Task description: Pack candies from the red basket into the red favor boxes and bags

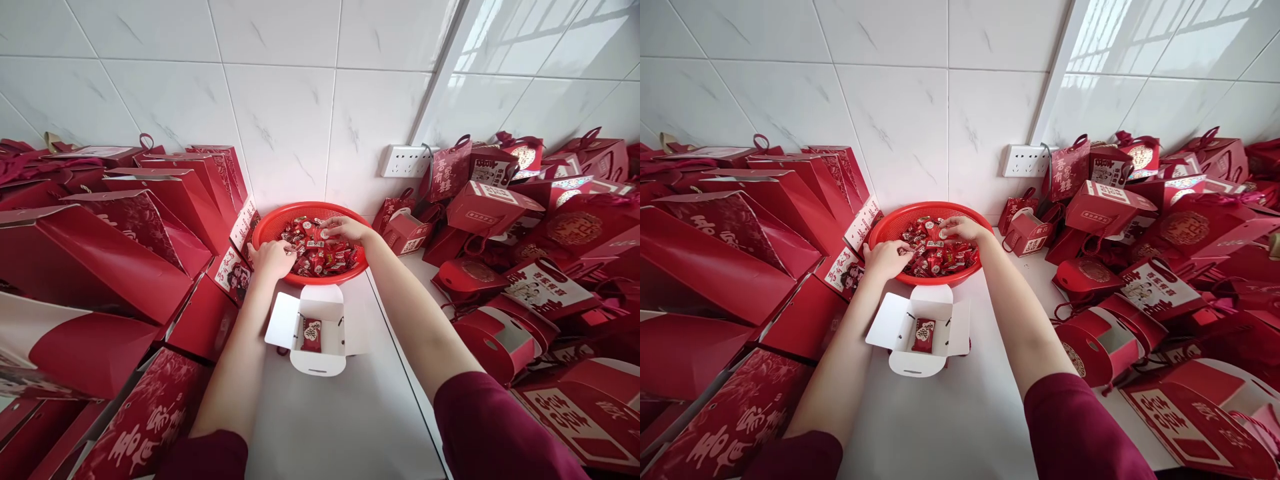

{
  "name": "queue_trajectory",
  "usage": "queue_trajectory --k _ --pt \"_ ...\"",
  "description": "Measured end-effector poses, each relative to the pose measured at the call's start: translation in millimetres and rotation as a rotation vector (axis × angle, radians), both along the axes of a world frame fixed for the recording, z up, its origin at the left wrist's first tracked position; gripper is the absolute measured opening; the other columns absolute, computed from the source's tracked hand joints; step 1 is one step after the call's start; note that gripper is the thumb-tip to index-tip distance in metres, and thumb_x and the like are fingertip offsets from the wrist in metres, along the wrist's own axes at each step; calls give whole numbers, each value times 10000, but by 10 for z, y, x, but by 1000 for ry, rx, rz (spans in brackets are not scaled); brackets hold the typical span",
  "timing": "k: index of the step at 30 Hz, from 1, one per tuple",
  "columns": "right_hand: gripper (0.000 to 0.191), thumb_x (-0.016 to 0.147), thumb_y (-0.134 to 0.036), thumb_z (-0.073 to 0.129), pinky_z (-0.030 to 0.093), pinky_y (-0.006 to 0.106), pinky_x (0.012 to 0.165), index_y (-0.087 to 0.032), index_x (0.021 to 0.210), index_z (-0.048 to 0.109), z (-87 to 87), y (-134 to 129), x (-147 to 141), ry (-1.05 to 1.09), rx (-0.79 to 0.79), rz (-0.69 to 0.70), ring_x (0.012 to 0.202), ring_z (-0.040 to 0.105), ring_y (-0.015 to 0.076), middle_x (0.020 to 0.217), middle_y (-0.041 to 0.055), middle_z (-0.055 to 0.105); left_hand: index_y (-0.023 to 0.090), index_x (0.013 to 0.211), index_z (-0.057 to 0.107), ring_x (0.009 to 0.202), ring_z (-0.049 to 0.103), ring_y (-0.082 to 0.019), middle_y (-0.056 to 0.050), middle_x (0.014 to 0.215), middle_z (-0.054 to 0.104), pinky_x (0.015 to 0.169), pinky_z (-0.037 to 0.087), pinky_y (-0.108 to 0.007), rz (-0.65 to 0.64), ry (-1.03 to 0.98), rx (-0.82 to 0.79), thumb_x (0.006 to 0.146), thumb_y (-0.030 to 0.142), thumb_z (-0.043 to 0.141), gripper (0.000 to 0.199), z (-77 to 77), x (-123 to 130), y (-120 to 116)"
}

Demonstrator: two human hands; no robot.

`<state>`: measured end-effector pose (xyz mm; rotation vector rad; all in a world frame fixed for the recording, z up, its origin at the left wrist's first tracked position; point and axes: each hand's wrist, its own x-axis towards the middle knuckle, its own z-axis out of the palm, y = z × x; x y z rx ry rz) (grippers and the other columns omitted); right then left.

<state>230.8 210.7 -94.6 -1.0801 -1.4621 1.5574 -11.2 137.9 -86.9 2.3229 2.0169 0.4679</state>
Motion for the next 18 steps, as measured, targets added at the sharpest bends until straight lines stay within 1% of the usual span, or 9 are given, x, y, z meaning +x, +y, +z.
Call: queue_trajectory --k 4,7,9,11,12,14,15,16,18 --pt "318 756 -173 745 562 298 896 -198 1041 608 75 -191 -64 89 125 -90 881 645 119 891 -6 652 293 1039 719 1094 590 -346 -74 1091 717 1098 124 -662 5 -1 -4 827 508 507 369 1 2 8" --pt "394 753 -276 766 579 299 859 -200 1102 599 191 -517 -147 158 264 -112 870 647 127 911 -1 644 286 1045 721 1089 595 -351 -76 1087 719 1100 117 -658 8 -11 -8 826 493 506 370 0 5 13" --pt "372 791 -345 727 595 284 782 -196 1109 602 282 -788 -194 136 334 -95 840 648 130 951 14 646 279 1040 723 1088 594 -352 -80 1077 721 1103 118 -653 14 -15 -12 824 486 508 369 0 12 12" --pt "337 856 -396 645 591 274 701 -198 1126 604 388 -1063 -218 23 364 24 781 653 130 940 25 668 282 1023 724 1086 595 -345 -75 1070 724 1105 122 -649 17 -15 -10 825 481 504 357 -3 20 9" --pt "334 876 -400 617 584 289 713 -192 1137 607 451 -1196 -220 -63 371 152 786 664 142 925 34 687 286 1011 725 1083 597 -340 -70 1065 726 1106 124 -648 21 -13 -6 824 476 504 347 -6 23 9" --pt "304 887 -359 608 555 337 829 -184 1133 631 604 -1455 -217 -274 418 415 912 678 182 998 62 712 292 994 724 1071 605 -332 -61 1050 731 1103 130 -652 23 -7 10 820 462 505 328 -16 26 10" --pt "276 888 -334 607 532 350 880 -189 1120 647 693 -1585 -217 -367 492 453 974 670 195 1053 67 709 295 990 724 1066 608 -331 -59 1045 732 1099 136 -657 21 -5 18 818 457 505 323 -22 25 13" --pt "254 897 -313 593 512 357 913 -198 1115 655 788 -1719 -222 -422 597 415 1008 661 199 1091 66 703 298 986 724 1061 611 -331 -56 1039 734 1095 139 -663 17 -5 25 818 456 503 320 -28 23 16" --pt "232 930 -275 544 503 333 921 -194 1116 656 976 -2003 -250 -391 747 380 1023 653 185 1110 74 698 303 983 725 1052 616 -328 -52 1030 736 1089 145 -672 4 -9 32 820 459 498 320 -37 18 22"
